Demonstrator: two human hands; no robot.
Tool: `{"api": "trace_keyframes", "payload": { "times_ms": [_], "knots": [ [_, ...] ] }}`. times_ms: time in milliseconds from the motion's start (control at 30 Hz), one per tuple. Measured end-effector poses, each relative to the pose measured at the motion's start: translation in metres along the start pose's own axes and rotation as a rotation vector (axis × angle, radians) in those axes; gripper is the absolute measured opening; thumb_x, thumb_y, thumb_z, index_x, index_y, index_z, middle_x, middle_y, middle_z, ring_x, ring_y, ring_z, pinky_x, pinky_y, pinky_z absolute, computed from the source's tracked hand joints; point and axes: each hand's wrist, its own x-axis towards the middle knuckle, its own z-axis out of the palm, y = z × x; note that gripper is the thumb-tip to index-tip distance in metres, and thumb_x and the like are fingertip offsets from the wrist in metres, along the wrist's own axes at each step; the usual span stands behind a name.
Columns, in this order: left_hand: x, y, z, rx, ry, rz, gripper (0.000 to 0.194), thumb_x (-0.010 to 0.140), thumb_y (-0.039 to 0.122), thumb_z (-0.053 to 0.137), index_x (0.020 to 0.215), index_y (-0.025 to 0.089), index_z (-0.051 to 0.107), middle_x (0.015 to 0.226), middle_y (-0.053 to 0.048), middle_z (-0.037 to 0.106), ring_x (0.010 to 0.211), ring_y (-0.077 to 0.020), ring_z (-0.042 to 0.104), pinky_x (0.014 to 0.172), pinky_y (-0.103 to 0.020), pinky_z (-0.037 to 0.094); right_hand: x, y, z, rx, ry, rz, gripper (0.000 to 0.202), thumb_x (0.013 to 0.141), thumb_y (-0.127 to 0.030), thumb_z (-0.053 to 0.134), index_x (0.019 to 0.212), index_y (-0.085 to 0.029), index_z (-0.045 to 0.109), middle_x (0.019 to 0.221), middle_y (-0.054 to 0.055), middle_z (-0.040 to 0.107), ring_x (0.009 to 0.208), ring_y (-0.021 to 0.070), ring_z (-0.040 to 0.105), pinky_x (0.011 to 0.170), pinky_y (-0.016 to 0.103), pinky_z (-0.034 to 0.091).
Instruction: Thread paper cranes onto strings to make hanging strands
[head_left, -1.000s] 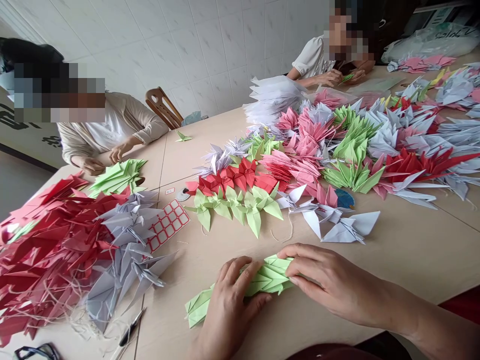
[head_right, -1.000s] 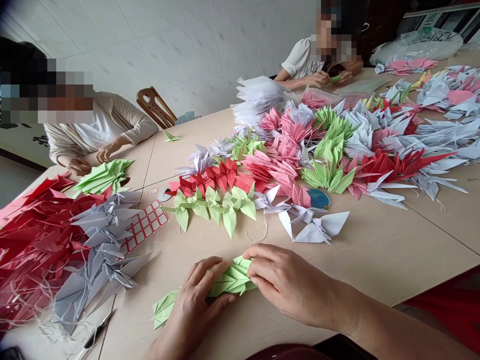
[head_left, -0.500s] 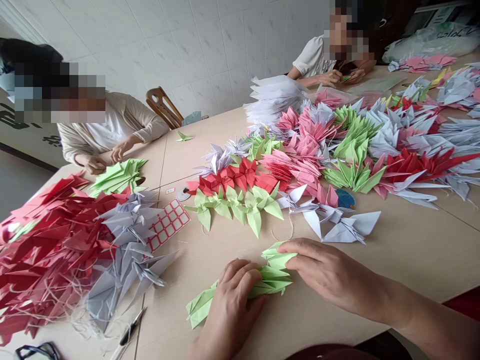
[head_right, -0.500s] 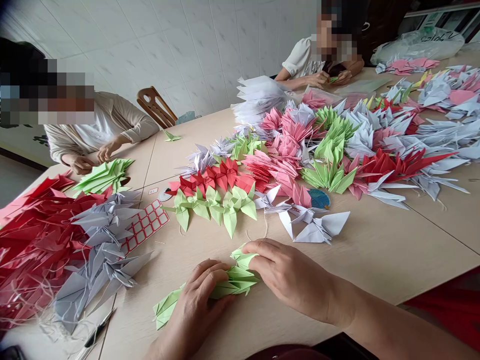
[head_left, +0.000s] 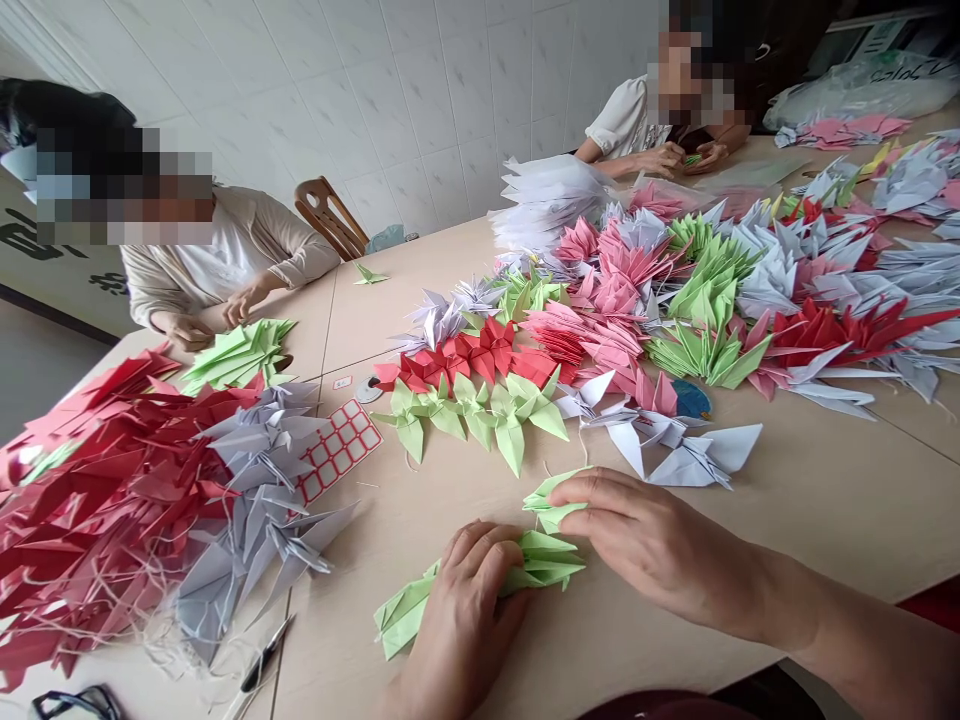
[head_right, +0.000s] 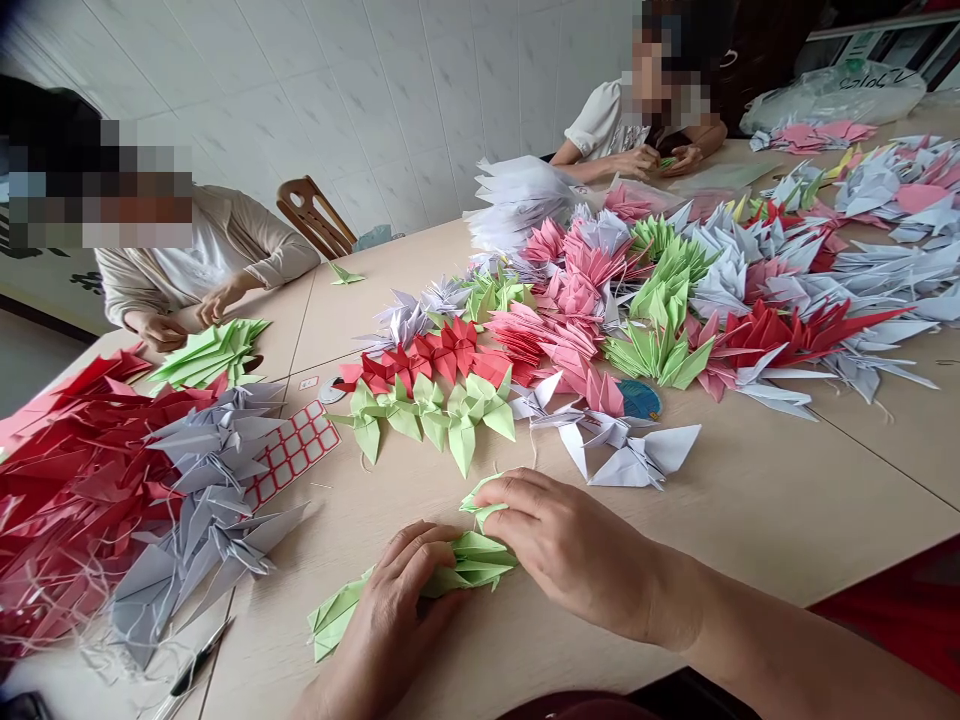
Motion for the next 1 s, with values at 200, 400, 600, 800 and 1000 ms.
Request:
{"api": "trace_keyframes", "payload": {
  "times_ms": [200, 400, 600, 800, 1000],
  "knots": [
    [-0.003, -0.002, 0.001, -0.025, 0.022, -0.067, 0.033, 0.079, 0.002, 0.067, 0.094, 0.024, 0.048, 0.115, -0.004, 0.066, 0.104, -0.0237, 0.06, 0.086, -0.039, 0.051, -0.012, 0.007, -0.004, 0.097, -0.008, 0.236, 0.026, 0.091, -0.002, 0.045, 0.091, -0.017, 0.066, 0.103, 0.009, 0.068, 0.092, 0.0171, 0.068, 0.083, 0.028, 0.056],
    [-0.005, -0.002, 0.003, -0.075, 0.05, -0.174, 0.03, 0.078, 0.009, 0.071, 0.09, 0.025, 0.048, 0.111, -0.003, 0.068, 0.096, -0.0224, 0.064, 0.081, -0.037, 0.051, -0.019, 0.002, -0.005, 0.294, -0.074, 0.392, 0.019, 0.09, -0.008, 0.053, 0.088, -0.021, 0.066, 0.105, 0.004, 0.067, 0.091, 0.0131, 0.068, 0.081, 0.022, 0.053],
    [-0.006, -0.005, 0.003, -0.08, 0.044, -0.2, 0.024, 0.084, 0.027, 0.071, 0.096, 0.025, 0.05, 0.111, -0.004, 0.068, 0.097, -0.0225, 0.065, 0.081, -0.037, 0.053, -0.02, 0.003, 0.009, 0.373, -0.156, 0.407, 0.018, 0.09, -0.009, 0.053, 0.086, -0.021, 0.066, 0.107, 0.004, 0.066, 0.091, 0.0131, 0.068, 0.082, 0.022, 0.052],
    [-0.002, 0.0, 0.0, -0.026, 0.025, -0.15, 0.023, 0.086, 0.024, 0.068, 0.103, 0.024, 0.053, 0.108, -0.007, 0.07, 0.098, -0.0249, 0.066, 0.082, -0.041, 0.054, -0.023, 0.003, 0.019, 0.285, -0.225, 0.449, 0.018, 0.084, -0.002, 0.056, 0.087, -0.02, 0.061, 0.105, 0.006, 0.068, 0.096, 0.0188, 0.068, 0.087, 0.03, 0.053],
    [-0.001, 0.003, 0.001, 0.061, 0.048, -0.12, 0.033, 0.082, 0.018, 0.07, 0.111, 0.024, 0.054, 0.104, -0.005, 0.071, 0.095, -0.0255, 0.067, 0.08, -0.042, 0.057, -0.026, -0.001, 0.015, 0.107, -0.236, 0.361, 0.057, 0.078, -0.005, 0.066, 0.13, -0.02, 0.049, 0.131, 0.012, 0.061, 0.12, 0.0254, 0.06, 0.099, 0.038, 0.053]
  ]
}}
